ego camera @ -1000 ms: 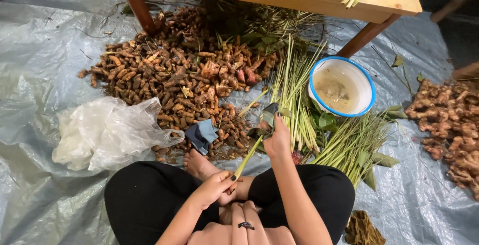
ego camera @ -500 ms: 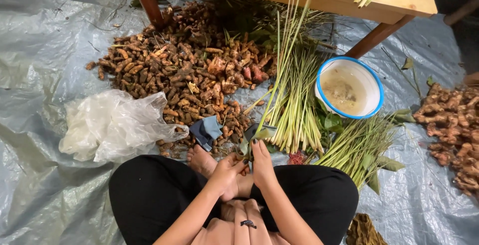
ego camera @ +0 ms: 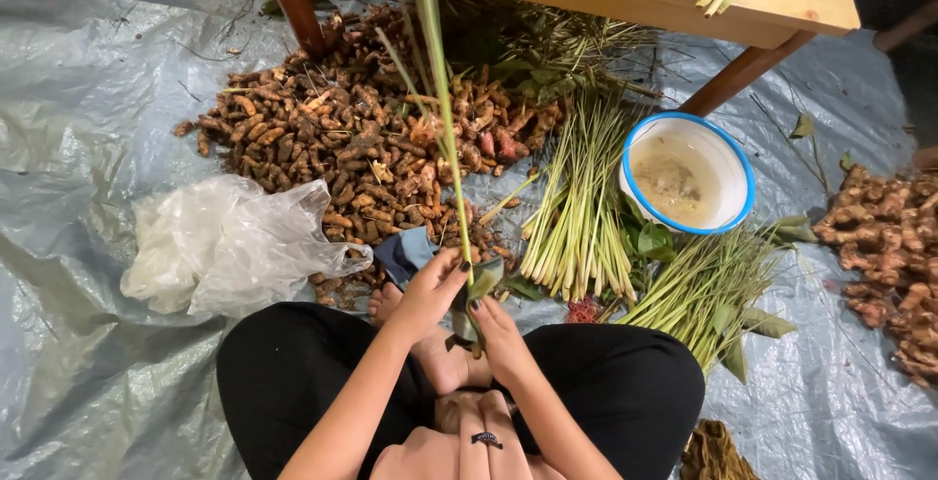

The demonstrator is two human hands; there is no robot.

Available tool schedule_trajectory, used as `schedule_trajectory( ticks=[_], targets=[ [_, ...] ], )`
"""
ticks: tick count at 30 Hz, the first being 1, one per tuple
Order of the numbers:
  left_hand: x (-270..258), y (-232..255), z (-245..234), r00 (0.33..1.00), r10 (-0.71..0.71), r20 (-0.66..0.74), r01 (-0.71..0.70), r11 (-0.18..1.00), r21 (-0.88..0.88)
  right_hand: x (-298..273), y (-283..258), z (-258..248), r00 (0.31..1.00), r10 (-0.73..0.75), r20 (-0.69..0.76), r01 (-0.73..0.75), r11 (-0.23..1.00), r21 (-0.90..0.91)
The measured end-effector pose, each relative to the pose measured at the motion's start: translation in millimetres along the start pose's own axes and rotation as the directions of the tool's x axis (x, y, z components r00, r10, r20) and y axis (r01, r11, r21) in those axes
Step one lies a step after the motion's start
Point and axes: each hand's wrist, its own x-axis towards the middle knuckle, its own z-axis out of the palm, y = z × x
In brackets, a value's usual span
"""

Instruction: Trimming and cutting lemongrass stalks using a small blade while sitting on the floor in a processing area.

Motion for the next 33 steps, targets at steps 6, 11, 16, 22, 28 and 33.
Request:
schedule_trajectory(
  ticks=[6, 11, 16, 22, 28, 33],
  targets=[
    [2, -14, 0, 0.997, 0.076, 0.006, -0.069, 0.936, -0.345, -47, -77, 31, 0.993, 0.045, 0.108, -0.040, 0.998, -0.047],
    [0, -3, -9, 0.995, 0.041, -0.093, -0.067, 0.953, -0.295, -66, -102, 37, 0.987, 0.132, 0.089, -0.120, 0.985, -0.127],
    [6, -9, -18, 0.975, 0.036, -0.220, -0.114, 0.928, -0.353, -71, -101, 36, 0.964, 0.259, 0.058, -0.242, 0.946, -0.214],
    [-8, 30, -11, 0.996, 0.008, -0.086, -0.030, 0.965, -0.262, -62, -74, 28, 0.997, 0.050, 0.065, -0.040, 0.990, -0.138],
    [-18, 12, 6, 0.985, 0.035, 0.167, 0.000, 0.978, -0.208, -50, -55, 16, 0.986, 0.166, 0.024, -0.167, 0.960, 0.224],
    [-24, 0, 19, 0.990, -0.020, 0.141, 0.059, 0.959, -0.276, -46, -52, 9, 0.986, 0.168, 0.011, -0.166, 0.956, 0.244]
  ],
)
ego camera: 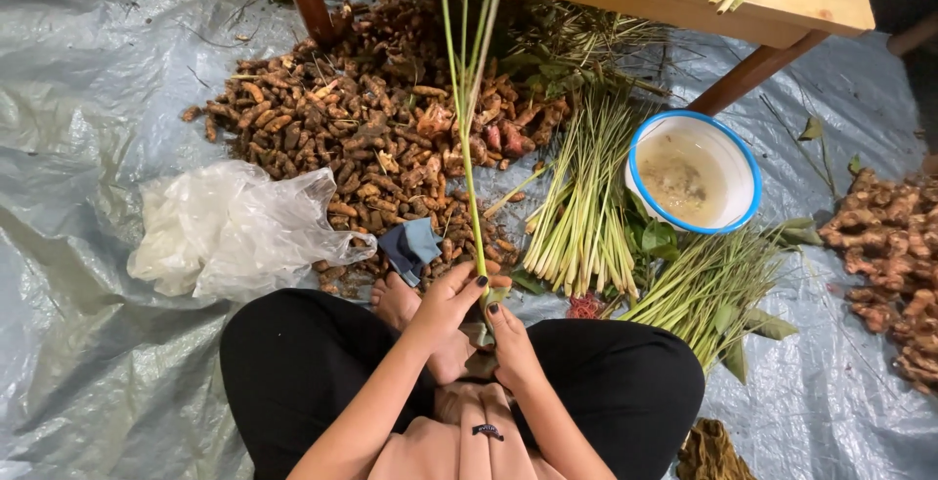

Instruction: Trimming and cutting lemongrass stalks using a small blade while sitting on the floor in a processing area.

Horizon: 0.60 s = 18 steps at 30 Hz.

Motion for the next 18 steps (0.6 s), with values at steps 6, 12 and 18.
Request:
schedule_trajectory(
  ticks=[6, 12, 18],
  targets=[
    [6, -21, -2, 0.989, 0.121, -0.081, -0.124, 0.992, -0.031, -4, -22, -1, 0.993, -0.113, -0.032, 0.087, 0.893, -0.441],
    [3, -16, 2, 0.963, 0.110, -0.246, -0.073, 0.985, 0.155, -6, -20, 4, 0.931, -0.354, 0.087, 0.300, 0.609, -0.734],
    [5, -27, 4, 0.926, 0.189, -0.327, -0.094, 0.954, 0.286, 0, -11, 0, 0.805, -0.540, 0.245, 0.409, 0.206, -0.889]
  ],
)
